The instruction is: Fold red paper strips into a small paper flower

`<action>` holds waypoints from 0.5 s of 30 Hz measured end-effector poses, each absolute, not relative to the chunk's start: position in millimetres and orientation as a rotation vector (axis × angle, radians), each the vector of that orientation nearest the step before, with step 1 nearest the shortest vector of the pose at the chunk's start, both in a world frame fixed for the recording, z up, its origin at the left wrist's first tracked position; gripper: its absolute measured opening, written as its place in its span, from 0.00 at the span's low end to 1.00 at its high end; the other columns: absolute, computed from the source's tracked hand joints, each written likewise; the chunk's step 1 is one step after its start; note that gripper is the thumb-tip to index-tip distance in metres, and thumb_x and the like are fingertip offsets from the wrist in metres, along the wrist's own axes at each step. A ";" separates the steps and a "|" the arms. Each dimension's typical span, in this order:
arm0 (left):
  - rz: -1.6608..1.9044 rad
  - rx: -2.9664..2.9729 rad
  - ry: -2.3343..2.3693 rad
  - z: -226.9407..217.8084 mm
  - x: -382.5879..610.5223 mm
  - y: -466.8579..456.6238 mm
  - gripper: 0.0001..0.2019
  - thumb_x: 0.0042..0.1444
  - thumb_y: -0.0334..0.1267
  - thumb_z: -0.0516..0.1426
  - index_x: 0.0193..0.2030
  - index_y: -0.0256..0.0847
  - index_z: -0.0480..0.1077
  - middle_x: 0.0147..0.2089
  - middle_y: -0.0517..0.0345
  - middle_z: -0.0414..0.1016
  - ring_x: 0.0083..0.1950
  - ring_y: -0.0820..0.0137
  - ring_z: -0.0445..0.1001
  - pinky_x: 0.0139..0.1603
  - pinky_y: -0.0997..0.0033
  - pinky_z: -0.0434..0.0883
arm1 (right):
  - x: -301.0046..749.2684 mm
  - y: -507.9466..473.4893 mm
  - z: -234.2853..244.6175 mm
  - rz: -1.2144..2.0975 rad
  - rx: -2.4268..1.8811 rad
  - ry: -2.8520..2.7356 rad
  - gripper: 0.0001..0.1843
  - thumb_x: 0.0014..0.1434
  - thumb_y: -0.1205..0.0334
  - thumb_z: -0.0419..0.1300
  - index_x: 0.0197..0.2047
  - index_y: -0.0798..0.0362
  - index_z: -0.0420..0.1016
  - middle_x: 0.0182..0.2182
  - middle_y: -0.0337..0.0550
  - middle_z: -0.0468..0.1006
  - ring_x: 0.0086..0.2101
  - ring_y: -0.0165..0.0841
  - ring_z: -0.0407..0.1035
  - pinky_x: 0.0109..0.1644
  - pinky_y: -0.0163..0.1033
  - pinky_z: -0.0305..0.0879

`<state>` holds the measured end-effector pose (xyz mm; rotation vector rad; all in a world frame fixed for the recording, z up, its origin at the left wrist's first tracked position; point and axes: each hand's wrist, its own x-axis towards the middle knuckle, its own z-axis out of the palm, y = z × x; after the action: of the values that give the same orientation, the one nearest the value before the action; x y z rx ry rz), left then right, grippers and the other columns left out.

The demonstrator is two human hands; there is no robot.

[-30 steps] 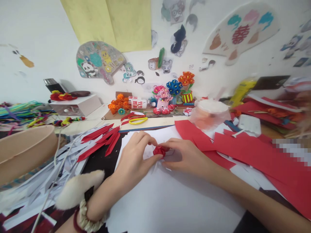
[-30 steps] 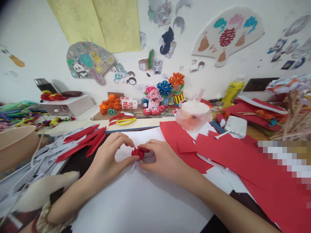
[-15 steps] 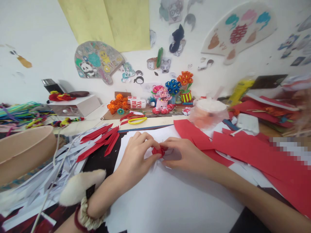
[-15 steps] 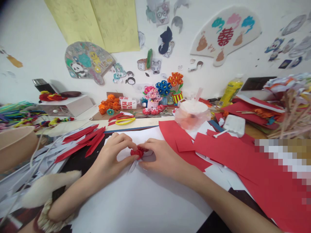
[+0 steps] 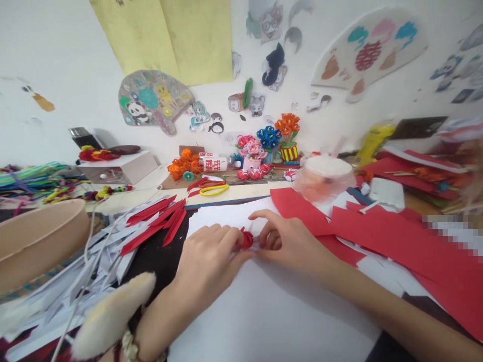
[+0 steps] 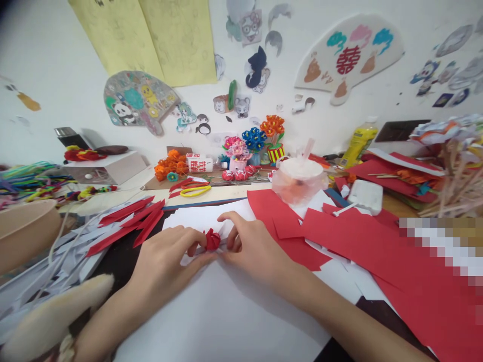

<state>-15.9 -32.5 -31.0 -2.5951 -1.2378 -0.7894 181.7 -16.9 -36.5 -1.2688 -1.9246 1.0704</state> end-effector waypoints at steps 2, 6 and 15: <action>-0.691 -2.540 -1.163 -31.6 -13.6 -32.6 0.11 0.57 0.44 0.59 0.29 0.40 0.68 0.24 0.61 0.70 0.26 0.70 0.65 0.28 0.69 0.56 | 179.1 -20.7 -35.7 1.064 -1.278 -1.934 0.30 0.48 0.72 0.63 0.55 0.50 0.66 0.27 0.35 0.75 0.27 0.29 0.71 0.32 0.33 0.68; -0.562 -2.406 -1.103 -27.7 -12.0 -30.6 0.12 0.58 0.43 0.59 0.27 0.40 0.67 0.21 0.61 0.68 0.25 0.69 0.64 0.27 0.68 0.54 | 174.9 -26.5 -37.5 0.976 -1.238 -1.995 0.32 0.50 0.76 0.57 0.58 0.47 0.64 0.28 0.35 0.75 0.28 0.29 0.71 0.34 0.34 0.67; -0.432 -2.379 -0.993 -25.9 -12.3 -31.3 0.15 0.62 0.34 0.53 0.23 0.39 0.66 0.18 0.60 0.66 0.21 0.70 0.64 0.25 0.68 0.52 | 176.2 -26.5 -37.9 0.995 -1.107 -2.072 0.30 0.53 0.76 0.53 0.57 0.46 0.56 0.30 0.34 0.74 0.30 0.29 0.69 0.35 0.33 0.64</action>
<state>-12.3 -31.3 -25.9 -2.3794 -0.9927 -0.4322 176.2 -26.5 -37.9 -1.1075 -2.0723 0.9953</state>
